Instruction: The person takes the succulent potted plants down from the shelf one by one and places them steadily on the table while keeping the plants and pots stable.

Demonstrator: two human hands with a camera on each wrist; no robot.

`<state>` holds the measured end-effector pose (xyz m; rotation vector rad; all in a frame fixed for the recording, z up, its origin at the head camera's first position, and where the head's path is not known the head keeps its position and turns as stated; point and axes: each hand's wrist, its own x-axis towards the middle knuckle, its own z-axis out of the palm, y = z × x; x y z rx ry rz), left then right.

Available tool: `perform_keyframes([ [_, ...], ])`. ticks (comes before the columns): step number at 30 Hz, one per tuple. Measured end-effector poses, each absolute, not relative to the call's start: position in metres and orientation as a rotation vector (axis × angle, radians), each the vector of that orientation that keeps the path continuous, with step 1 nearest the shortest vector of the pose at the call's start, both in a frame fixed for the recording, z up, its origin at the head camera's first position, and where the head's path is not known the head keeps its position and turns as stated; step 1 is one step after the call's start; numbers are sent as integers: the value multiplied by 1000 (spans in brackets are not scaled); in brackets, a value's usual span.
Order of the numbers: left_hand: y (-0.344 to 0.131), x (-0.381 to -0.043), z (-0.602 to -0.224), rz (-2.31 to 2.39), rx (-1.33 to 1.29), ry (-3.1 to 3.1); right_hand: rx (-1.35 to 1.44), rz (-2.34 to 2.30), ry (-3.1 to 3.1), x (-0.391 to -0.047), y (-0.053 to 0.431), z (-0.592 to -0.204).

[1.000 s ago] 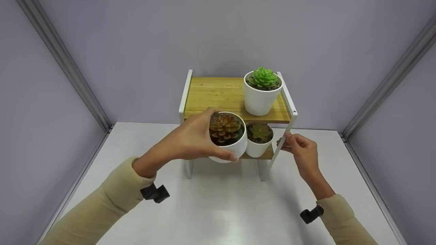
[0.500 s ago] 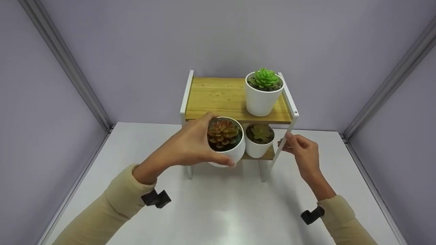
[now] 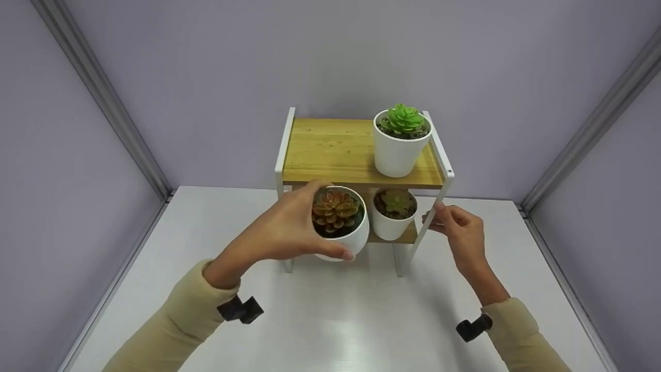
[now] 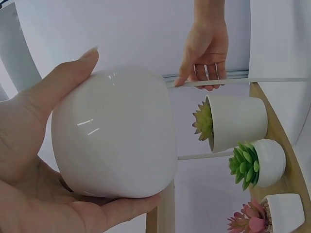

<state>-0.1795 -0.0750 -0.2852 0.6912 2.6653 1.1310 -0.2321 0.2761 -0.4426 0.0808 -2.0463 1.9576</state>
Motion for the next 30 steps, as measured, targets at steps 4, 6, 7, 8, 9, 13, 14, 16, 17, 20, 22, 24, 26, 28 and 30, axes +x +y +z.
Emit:
perform_keyframes([
  [4, -77, -180, -291, 1147, 679, 2649, 83, 1959, -2043, -232, 275, -444],
  [6, -78, -180, -294, 1147, 673, 2649, 85, 1961, -2044, -232, 275, -444],
  [7, -78, -180, -296, 1145, 671, 2652, 84, 1959, -2049, -232, 275, -444],
  [8, -78, -180, -299, 1140, 667, 2654, 82, 1957, -2054, -232, 275, -444],
  [9, -79, -180, -301, 1132, 665, 2658, 82, 1955, -2056, -232, 275, -444],
  [13, -79, -181, -310, 1119, 650, 2662, 80, 1955, -2057, -232, 276, -443],
  [14, -79, -180, -312, 1119, 643, 2663, 80, 1955, -2058, -232, 276, -443],
  [16, -80, -180, -315, 1133, 641, 2662, 78, 1958, -2061, -232, 277, -443],
  [17, -80, -181, -317, 1138, 637, 2661, 77, 1957, -2065, -232, 277, -443],
  [20, -81, -181, -324, 1172, 640, 2646, 74, 1962, -2065, -232, 276, -443],
  [22, -82, -182, -329, 1182, 633, 2638, 77, 1971, -2054, -231, 276, -443],
  [24, -83, -183, -333, 1179, 607, 2638, 83, 1980, -2046, -231, 276, -443],
  [26, -85, -183, -337, 1181, 586, 2639, 86, 1982, -2044, -231, 276, -443],
  [28, -86, -183, -341, 1191, 575, 2639, 85, 1978, -2046, -231, 276, -443],
  [30, -87, -183, -345, 1222, 578, 2637, 81, 1973, -2048, -231, 276, -443],
])
